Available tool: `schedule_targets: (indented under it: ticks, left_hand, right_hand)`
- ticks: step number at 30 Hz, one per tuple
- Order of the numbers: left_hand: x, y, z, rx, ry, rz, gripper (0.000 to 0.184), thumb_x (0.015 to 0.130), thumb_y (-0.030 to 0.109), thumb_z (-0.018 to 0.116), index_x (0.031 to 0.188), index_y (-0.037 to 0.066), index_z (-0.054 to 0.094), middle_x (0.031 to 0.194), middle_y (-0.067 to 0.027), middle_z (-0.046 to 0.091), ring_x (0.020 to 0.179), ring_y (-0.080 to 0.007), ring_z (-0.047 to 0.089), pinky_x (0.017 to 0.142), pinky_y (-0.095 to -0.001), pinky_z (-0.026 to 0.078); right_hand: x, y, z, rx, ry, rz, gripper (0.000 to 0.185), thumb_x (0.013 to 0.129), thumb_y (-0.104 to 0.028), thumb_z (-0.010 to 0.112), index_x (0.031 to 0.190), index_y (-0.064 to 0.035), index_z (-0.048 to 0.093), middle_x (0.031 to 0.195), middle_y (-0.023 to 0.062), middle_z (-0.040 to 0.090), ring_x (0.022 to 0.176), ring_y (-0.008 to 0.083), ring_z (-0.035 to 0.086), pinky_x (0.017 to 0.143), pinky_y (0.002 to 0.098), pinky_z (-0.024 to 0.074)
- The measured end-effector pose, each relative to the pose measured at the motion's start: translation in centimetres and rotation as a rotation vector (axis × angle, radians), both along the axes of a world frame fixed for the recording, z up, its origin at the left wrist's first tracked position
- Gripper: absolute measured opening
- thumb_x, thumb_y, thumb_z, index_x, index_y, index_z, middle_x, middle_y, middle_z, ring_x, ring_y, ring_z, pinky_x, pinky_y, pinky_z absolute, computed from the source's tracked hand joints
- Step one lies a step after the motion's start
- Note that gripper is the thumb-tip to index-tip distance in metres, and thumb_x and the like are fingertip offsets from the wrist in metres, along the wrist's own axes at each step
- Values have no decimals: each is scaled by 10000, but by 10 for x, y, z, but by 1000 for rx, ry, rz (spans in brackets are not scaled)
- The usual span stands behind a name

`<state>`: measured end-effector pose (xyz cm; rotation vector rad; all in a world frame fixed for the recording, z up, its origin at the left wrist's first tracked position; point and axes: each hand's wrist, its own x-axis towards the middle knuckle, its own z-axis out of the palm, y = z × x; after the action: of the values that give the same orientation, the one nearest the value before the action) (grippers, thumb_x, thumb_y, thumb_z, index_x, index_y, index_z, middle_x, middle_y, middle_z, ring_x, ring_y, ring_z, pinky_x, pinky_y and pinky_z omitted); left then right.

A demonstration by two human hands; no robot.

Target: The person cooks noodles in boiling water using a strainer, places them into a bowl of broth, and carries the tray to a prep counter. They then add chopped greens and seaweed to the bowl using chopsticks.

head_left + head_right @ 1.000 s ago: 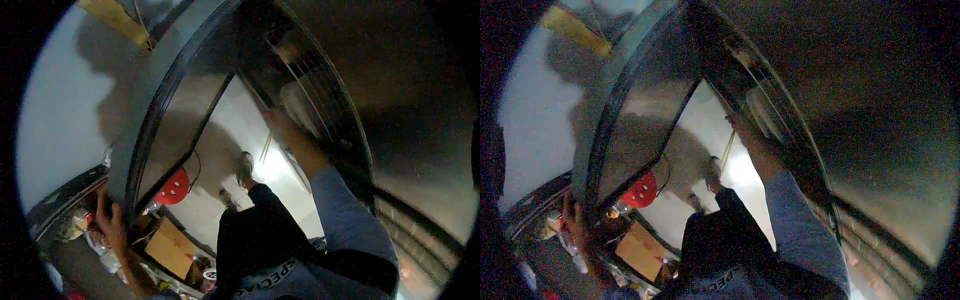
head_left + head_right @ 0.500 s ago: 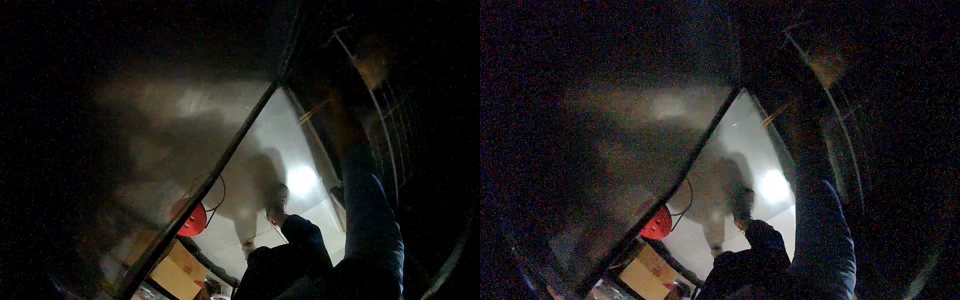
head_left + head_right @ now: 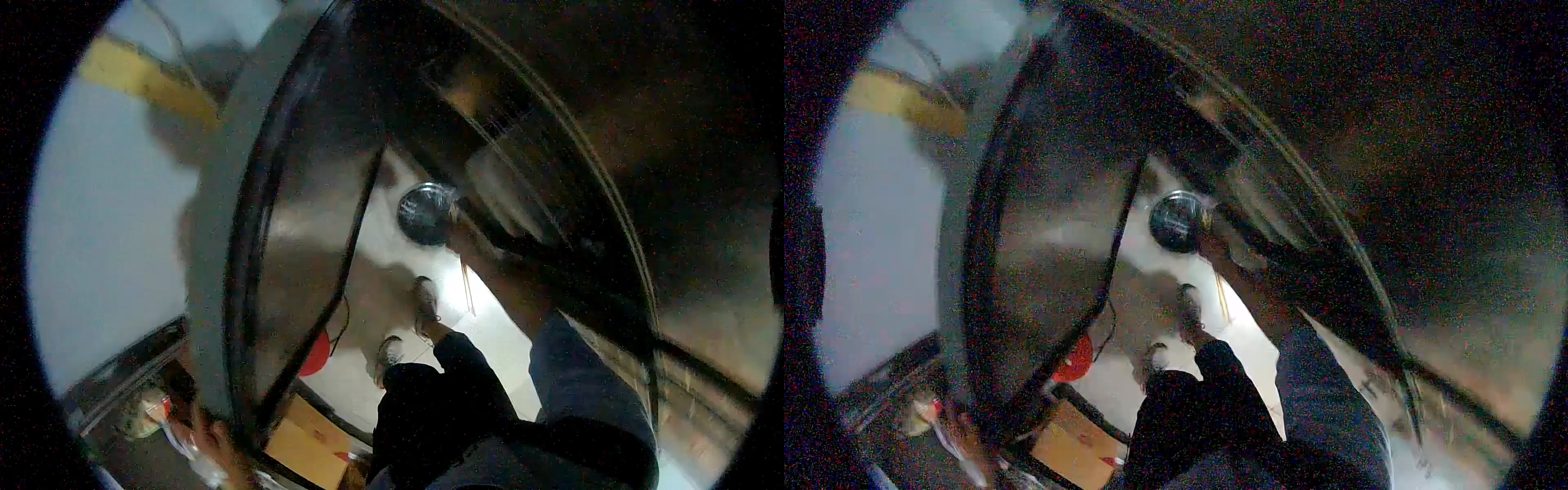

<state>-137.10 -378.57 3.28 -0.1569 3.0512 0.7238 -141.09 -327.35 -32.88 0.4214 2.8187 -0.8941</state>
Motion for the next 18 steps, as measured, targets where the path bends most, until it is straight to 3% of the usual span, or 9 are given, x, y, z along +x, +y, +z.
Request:
schedule_targets:
  ticks: [4, 7, 9, 10, 11, 13, 16, 17, 18]
  left_hand:
    - [32, 118, 28, 516, 10, -50, 574, 912, 331, 403, 1351, -17, 284, 1306, -172, 398, 1164, -282, 391, 980, -378, 302]
    - [111, 152, 16, 443, 85, -414, 637, 916, 296, 413, 1393, -19, 132, 1418, -214, 188, 1285, -317, 245, 1038, -398, 226]
    - [146, 201, 32, 642, -75, -509, 631, 932, 284, 409, 1389, -34, 112, 1421, -243, 139, 1318, -336, 172, 1065, -414, 169]
    - [153, 219, 13, 798, -13, -594, 574, 937, 170, 425, 1400, 9, 127, 1428, -168, 171, 1233, -268, 310, 1019, -368, 266]
    - [163, 239, 28, 853, -116, -625, 571, 935, 186, 433, 1398, 19, 143, 1426, -168, 177, 1258, -276, 278, 1035, -376, 237]
    - [134, 201, 54, 945, -343, -673, 566, 929, 218, 447, 1392, 39, 175, 1421, -166, 188, 1307, -291, 212, 1067, -393, 178]
    - [179, 254, 116, 778, -577, -1035, 565, 923, 256, 474, 1386, 67, 211, 1446, -117, 184, 1328, -279, 198, 1063, -408, 206]
    - [202, 273, 138, 688, -659, -1091, 613, 916, 268, 488, 1402, 70, 171, 1457, -120, 166, 1335, -285, 188, 1062, -418, 212]
    - [209, 287, 126, 661, -640, -963, 670, 911, 319, 489, 1415, 78, 118, 1473, -113, 122, 1347, -285, 160, 1069, -434, 195]
  right_hand:
    - [194, -12, 58, -63, -56, -125, 263, 882, -236, 508, 1028, -22, 555, 982, 174, 620, 877, 275, 607, 744, 367, 459]
    - [329, -41, 223, -158, -269, -391, 297, 848, -282, 544, 978, -15, 565, 919, 221, 618, 859, 377, 593, 714, 426, 472]
    - [432, -43, 255, -72, -267, -582, 329, 839, -315, 548, 952, -5, 561, 871, 221, 618, 789, 379, 596, 675, 429, 474]
    - [469, -47, 291, -88, -299, -669, 329, 842, -322, 544, 950, -11, 563, 868, 217, 619, 785, 378, 596, 673, 430, 473]
    - [506, -47, 322, -106, -321, -746, 330, 844, -329, 540, 948, -17, 565, 865, 213, 620, 781, 377, 596, 671, 431, 472]
    - [533, -125, 358, -11, -235, -895, 306, 809, -303, 557, 941, -27, 570, 841, 217, 618, 780, 384, 597, 677, 453, 467]
    - [623, -129, 430, -13, -92, -1184, 311, 775, -282, 585, 917, -6, 575, 831, 234, 618, 793, 383, 602, 698, 459, 469]
    - [636, -131, 483, -206, -52, -1329, 310, 790, -285, 566, 913, 0, 572, 823, 225, 620, 797, 379, 599, 699, 446, 464]
    - [674, -129, 483, -64, -37, -1308, 291, 821, -268, 534, 908, 8, 565, 795, 212, 619, 764, 358, 602, 676, 427, 461]
